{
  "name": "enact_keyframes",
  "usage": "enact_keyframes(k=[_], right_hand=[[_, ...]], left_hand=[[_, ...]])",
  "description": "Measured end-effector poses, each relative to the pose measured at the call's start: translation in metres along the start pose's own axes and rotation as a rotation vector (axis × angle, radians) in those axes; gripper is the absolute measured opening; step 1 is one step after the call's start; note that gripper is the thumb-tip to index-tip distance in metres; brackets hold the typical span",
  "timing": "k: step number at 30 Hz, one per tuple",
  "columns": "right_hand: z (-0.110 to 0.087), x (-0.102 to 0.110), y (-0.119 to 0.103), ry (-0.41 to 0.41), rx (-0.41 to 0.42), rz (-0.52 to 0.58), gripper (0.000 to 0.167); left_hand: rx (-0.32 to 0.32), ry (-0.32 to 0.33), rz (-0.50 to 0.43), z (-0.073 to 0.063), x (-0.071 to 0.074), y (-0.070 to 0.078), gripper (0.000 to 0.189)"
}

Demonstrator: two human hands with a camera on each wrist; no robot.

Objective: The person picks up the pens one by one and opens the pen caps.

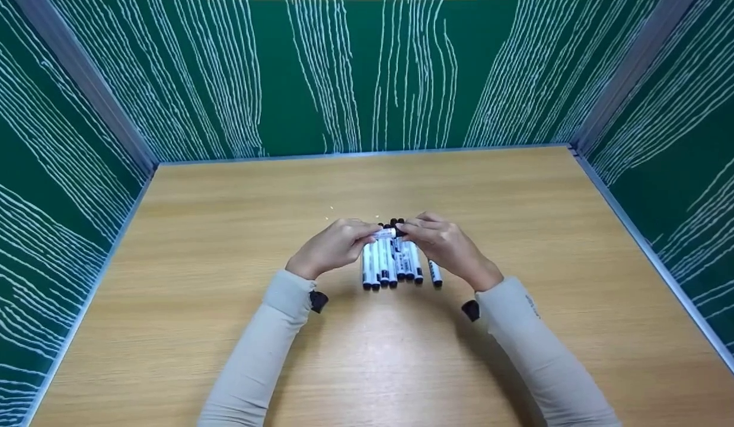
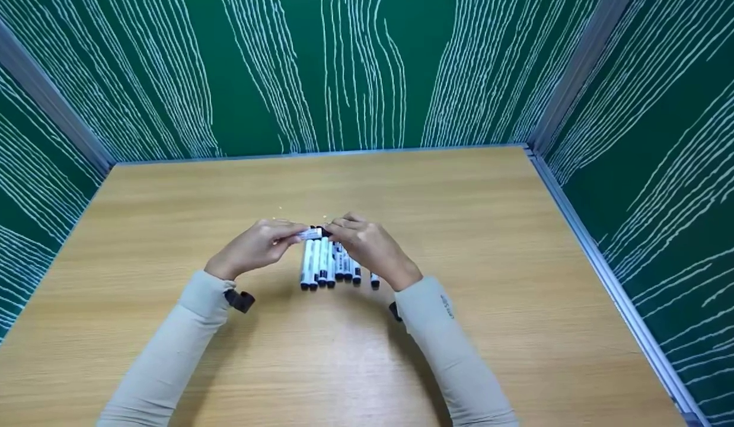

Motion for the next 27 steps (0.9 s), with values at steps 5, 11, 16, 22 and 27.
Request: enact_keyframes(k=[5,11,16,22,27], right_hand=[[0.0009,0.0003,-0.0002,-0.02,-0.036,0.021,0.025],[0.0015,0.0001,0.0001,-0.062,-0.106,0.088,0.02],[0.002,0.0018,0.0,-0.148,-0.162,0.117,0.022],[0.0002,0.0014,-0.0024,-0.294,-0.176,0.094,0.028],[-0.0008,0.0004,-0.0052,-0.287,-0.16,0.061,0.029]], left_hand=[[-0.036,0.005,0.059,0.0,-0.0008,0.0017,0.032],[-0.112,0.023,0.124,0.0004,-0.0028,0.0016,0.031],[-0.199,0.043,0.162,0.0015,-0.0052,0.0022,0.026],[-0.195,0.018,0.179,0.001,-0.0084,0.0013,0.027],[-0.165,0.006,0.172,-0.0008,-0.0083,-0.0001,0.028]])
Point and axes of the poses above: each hand's wrist, its own z-axis towards the middle knuckle, its own x-axis out of the back of the hand, y = z × x, the point moved 2 cm from there along z, towards the middle knuckle, and after that the axes turned 8 degrees about -x, right-handed, at the moved point
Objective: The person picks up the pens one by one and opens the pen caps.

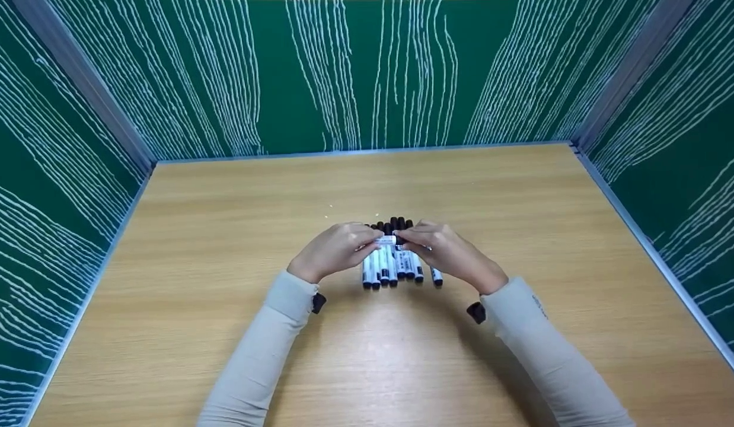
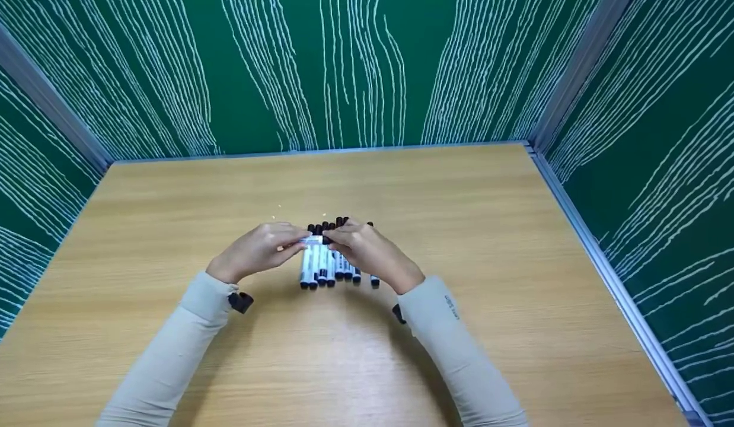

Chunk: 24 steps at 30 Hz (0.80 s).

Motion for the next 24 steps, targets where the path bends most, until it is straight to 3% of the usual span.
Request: enact_keyframes(k=[6,12,16,19,24], right_hand=[[-0.003,0.003,0.0,0.065,0.049,-0.018,0.031],[-0.015,0.022,0.021,0.148,0.008,0.016,0.031],[-0.017,0.029,0.024,0.217,0.017,-0.007,0.027],[-0.017,0.029,0.024,0.23,0.018,-0.019,0.025],[-0.018,0.028,0.026,0.251,-0.003,0.002,0.025]], left_hand=[[0.039,-0.002,-0.072,-0.002,0.004,-0.003,0.029],[0.074,0.107,-0.154,-0.02,0.021,-0.016,0.024],[0.04,0.146,-0.135,-0.018,0.03,-0.017,0.022],[0.028,0.139,-0.124,-0.018,0.029,-0.018,0.022],[0.081,0.137,-0.132,-0.025,0.023,-0.02,0.021]])
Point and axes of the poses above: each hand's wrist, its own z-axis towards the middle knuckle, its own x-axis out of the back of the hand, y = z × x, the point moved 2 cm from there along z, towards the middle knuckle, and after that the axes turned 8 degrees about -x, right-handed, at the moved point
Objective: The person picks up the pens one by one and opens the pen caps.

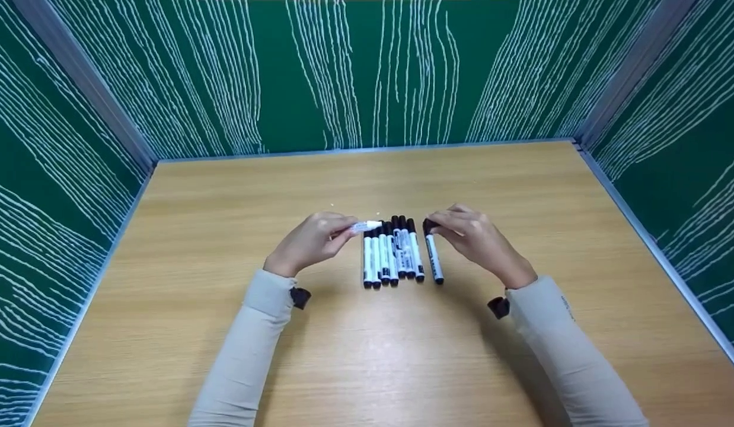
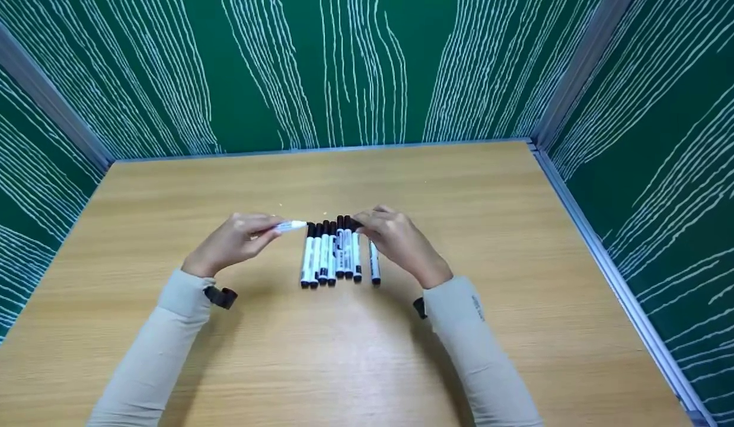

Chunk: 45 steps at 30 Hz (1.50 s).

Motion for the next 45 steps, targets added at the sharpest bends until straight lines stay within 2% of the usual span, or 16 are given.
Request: enact_keyframes(k=[4,10,25,29,32,39,45], right_hand=[[0.0,0.002,0.002,0.011,-0.031,-0.004,0.023],[-0.002,0.007,0.011,0.043,-0.111,0.01,0.024],[-0.018,0.023,0.048,0.217,-0.315,0.076,0.023],[-0.023,0.027,0.059,0.272,-0.385,0.094,0.024],[-0.028,0.029,0.068,0.286,-0.468,0.111,0.025],[-0.045,0.033,0.09,0.265,-0.653,0.098,0.031],[-0.058,0.035,0.105,0.258,-0.755,0.071,0.031]], left_hand=[[0.047,0.022,0.006,-0.004,-0.001,-0.002,0.023],[0.171,0.079,-0.009,-0.012,0.001,-0.006,0.028],[0.471,0.314,-0.115,-0.042,0.011,-0.033,0.03],[0.571,0.343,-0.127,-0.054,0.013,-0.042,0.029],[0.625,0.365,-0.11,-0.063,0.015,-0.05,0.029],[0.797,0.382,-0.123,-0.083,0.022,-0.068,0.033],[0.878,0.382,-0.082,-0.1,0.027,-0.082,0.032]])
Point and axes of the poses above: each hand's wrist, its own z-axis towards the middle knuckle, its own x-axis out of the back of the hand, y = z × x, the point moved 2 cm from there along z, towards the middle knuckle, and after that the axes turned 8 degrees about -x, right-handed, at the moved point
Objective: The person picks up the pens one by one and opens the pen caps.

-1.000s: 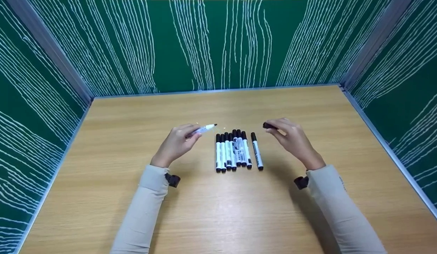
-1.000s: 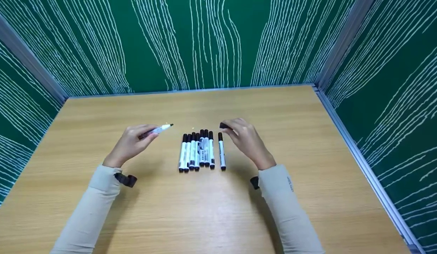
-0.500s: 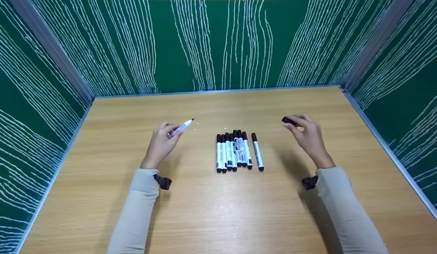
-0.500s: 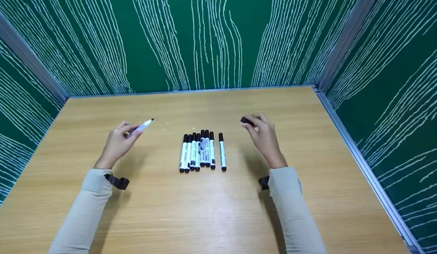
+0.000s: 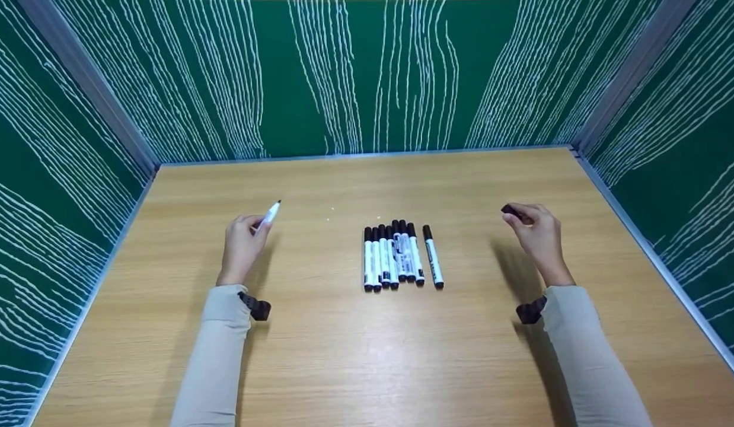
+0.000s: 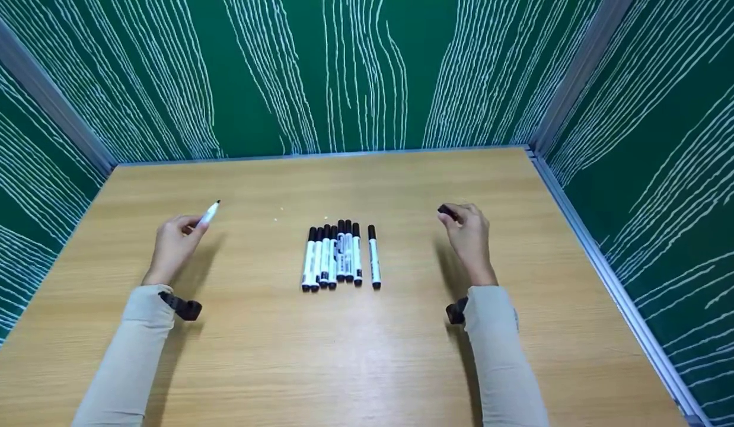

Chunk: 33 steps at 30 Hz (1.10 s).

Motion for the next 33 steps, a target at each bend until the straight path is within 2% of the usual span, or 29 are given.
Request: enact_keyframes(k=[3,10,19,28,33], right_hand=[[0.0,0.003,0.006,-0.039,-0.079,-0.019,0.034],[-0.002,0.01,0.024,-0.148,-0.243,-0.028,0.042],[-0.003,0.016,0.04,-0.231,-0.442,0.012,0.05],[-0.006,0.018,0.046,-0.238,-0.487,0.012,0.052],[-0.006,0.018,0.047,-0.246,-0.5,0.019,0.052]], left_hand=[[0.034,0.001,0.015,0.0,0.003,-0.01,0.032],[0.07,0.024,0.049,-0.002,0.007,-0.029,0.029],[0.186,-0.001,0.054,-0.008,0.014,-0.046,0.03],[0.278,-0.028,0.045,-0.013,0.024,-0.056,0.034],[0.282,-0.01,0.087,-0.015,0.028,-0.064,0.034]])
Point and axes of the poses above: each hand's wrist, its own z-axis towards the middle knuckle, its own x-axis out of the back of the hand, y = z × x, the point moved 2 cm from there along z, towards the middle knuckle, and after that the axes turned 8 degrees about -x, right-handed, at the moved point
